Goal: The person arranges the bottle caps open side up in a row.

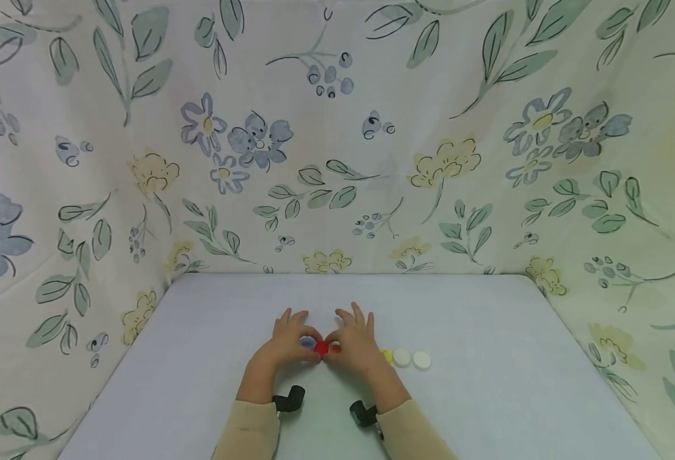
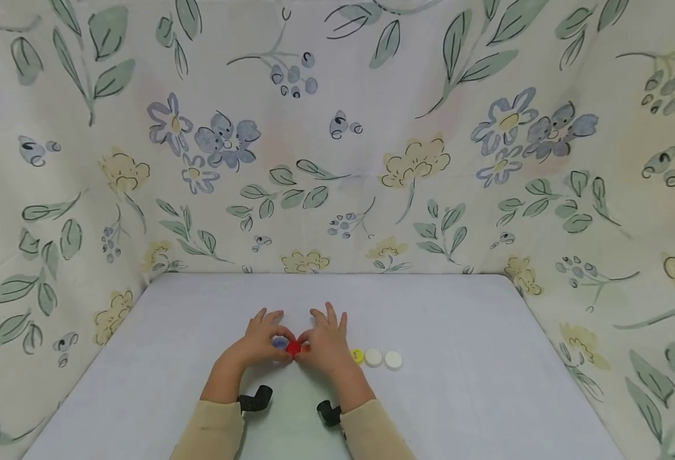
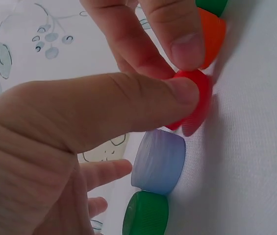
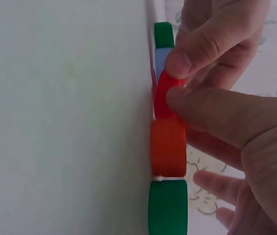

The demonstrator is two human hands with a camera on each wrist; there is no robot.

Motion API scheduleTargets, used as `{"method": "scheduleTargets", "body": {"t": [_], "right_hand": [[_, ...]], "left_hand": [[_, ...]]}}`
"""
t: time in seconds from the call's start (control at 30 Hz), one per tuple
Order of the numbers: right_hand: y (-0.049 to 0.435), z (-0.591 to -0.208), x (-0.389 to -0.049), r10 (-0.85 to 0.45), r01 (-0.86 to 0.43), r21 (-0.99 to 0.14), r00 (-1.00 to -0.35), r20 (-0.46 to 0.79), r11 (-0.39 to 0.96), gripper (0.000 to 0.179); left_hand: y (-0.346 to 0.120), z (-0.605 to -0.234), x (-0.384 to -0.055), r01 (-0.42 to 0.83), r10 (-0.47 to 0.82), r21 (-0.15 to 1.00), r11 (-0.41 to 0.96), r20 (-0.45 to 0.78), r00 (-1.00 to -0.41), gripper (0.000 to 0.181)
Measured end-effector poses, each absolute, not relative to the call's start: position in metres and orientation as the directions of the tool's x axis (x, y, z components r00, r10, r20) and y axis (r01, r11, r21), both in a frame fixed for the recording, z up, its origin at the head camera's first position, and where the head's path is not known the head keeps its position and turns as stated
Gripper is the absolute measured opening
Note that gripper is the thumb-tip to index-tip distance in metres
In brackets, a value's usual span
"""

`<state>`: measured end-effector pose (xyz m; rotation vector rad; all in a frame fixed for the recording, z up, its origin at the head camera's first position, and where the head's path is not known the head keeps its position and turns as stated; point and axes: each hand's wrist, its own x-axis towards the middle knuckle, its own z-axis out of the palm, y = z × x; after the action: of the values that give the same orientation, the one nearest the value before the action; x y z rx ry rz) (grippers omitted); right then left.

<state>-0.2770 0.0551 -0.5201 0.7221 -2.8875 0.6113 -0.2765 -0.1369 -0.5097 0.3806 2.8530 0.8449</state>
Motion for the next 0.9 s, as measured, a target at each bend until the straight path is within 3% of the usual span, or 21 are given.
{"method": "scheduleTargets", "body": {"t": [0.4,0.67,0.9], "right_hand": [[0.043,-0.513,-0.271,-0.428,-0.465,-0.349,-0.885,0.181,0.814,0.024],[0.057,-0.500,-0.270,-0.412,-0.427,-0.446,-0.901,0.135,0.787,0.036],[0.051,-0.488,-0.276,-0.385,-0.390,-0.497,-0.915,0.117,0.775,0.033]], "left_hand": [[-0.147,-0.497,-0.271,0.192,0.279,0.520,0.832,-0.093,-0.956,0.032],[-0.168,-0.498,-0.269,0.286,0.323,0.557,0.780,0.033,-0.946,0.037],[-0.177,-0.523,-0.268,0.342,0.332,0.494,0.800,0.111,-0.937,0.037]]}}
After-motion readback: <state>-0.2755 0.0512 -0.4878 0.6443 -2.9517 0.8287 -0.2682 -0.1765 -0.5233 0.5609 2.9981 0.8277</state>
